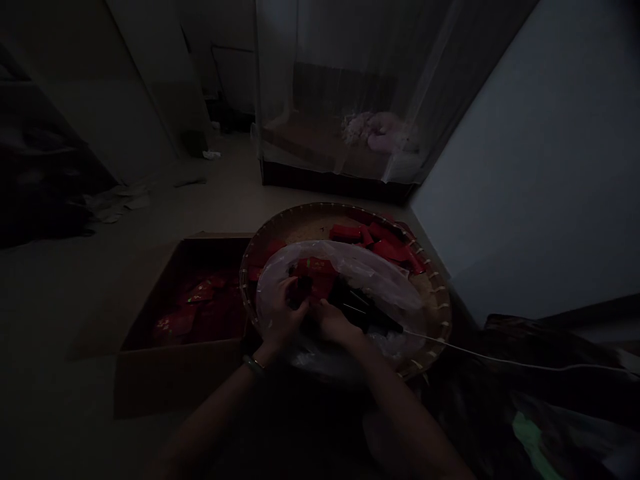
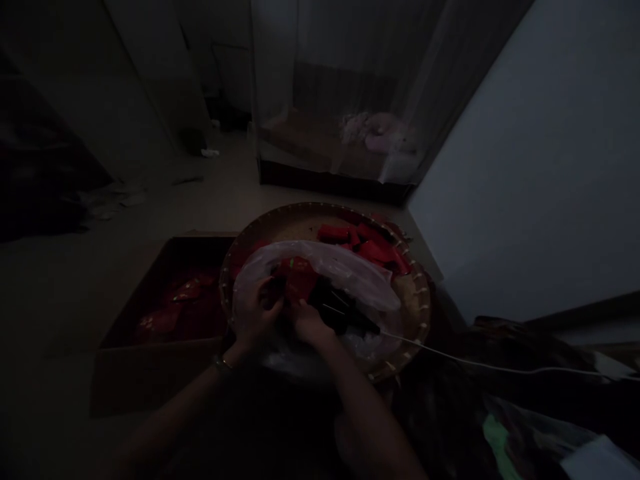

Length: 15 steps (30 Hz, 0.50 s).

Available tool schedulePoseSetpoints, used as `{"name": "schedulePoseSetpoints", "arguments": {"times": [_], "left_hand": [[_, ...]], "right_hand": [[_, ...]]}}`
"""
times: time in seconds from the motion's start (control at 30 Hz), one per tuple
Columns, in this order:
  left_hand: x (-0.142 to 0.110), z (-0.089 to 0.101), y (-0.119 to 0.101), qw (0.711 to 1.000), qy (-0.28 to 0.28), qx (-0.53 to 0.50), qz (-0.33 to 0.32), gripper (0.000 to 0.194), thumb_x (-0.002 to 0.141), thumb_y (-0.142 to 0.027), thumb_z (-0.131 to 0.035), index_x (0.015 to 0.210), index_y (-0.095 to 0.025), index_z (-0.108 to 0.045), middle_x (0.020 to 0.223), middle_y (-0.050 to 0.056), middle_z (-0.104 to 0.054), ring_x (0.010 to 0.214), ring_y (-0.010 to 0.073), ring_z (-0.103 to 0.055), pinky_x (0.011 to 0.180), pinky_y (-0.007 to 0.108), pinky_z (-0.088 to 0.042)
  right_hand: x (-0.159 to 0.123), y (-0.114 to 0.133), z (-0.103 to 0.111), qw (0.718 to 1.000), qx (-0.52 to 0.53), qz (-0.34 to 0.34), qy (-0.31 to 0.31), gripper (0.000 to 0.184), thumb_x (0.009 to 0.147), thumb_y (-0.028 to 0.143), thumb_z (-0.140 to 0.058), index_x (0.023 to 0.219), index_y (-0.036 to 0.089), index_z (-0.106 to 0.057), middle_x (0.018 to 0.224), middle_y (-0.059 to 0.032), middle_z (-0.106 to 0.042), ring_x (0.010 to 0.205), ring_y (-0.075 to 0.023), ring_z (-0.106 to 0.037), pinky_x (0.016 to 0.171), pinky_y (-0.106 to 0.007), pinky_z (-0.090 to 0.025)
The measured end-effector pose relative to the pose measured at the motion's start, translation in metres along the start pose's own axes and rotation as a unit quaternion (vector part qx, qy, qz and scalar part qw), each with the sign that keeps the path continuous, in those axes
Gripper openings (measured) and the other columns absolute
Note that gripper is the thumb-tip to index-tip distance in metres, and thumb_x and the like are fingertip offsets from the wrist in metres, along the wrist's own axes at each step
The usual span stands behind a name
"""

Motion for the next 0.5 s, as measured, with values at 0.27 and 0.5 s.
{"name": "schedulePoseSetpoints", "arguments": {"times": [0.27,0.5], "left_hand": [[-0.002,-0.006,0.011,0.999,0.019,-0.037,0.006,0.045,0.072,-0.022,-0.066,0.115,-0.022,-0.055,0.113,0.007,-0.061,0.108,0.0256,-0.058,0.093,0.044,-0.049],[-0.004,-0.016,0.018,0.997,0.030,-0.071,0.016,0.044,0.073,-0.022,-0.064,0.116,-0.021,-0.054,0.114,0.008,-0.061,0.106,0.0235,-0.059,0.091,0.041,-0.051]], "right_hand": [[-0.007,-0.007,0.017,0.998,0.008,-0.058,-0.020,0.036,0.079,0.021,-0.054,0.115,0.019,-0.060,0.115,-0.0108,-0.059,0.098,-0.0223,-0.051,0.083,-0.031,-0.042],[-0.010,0.000,0.014,1.000,0.018,-0.019,0.006,0.046,0.078,0.019,-0.057,0.123,0.025,-0.055,0.119,-0.0090,-0.058,0.106,-0.0239,-0.048,0.086,-0.032,-0.042]]}}
Point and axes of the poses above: each hand's wrist, its own x-axis towards the middle knuckle, its own z-axis out of the back of the hand, y = z × x, the point moved 7 cm from there along x, towards the middle knuckle
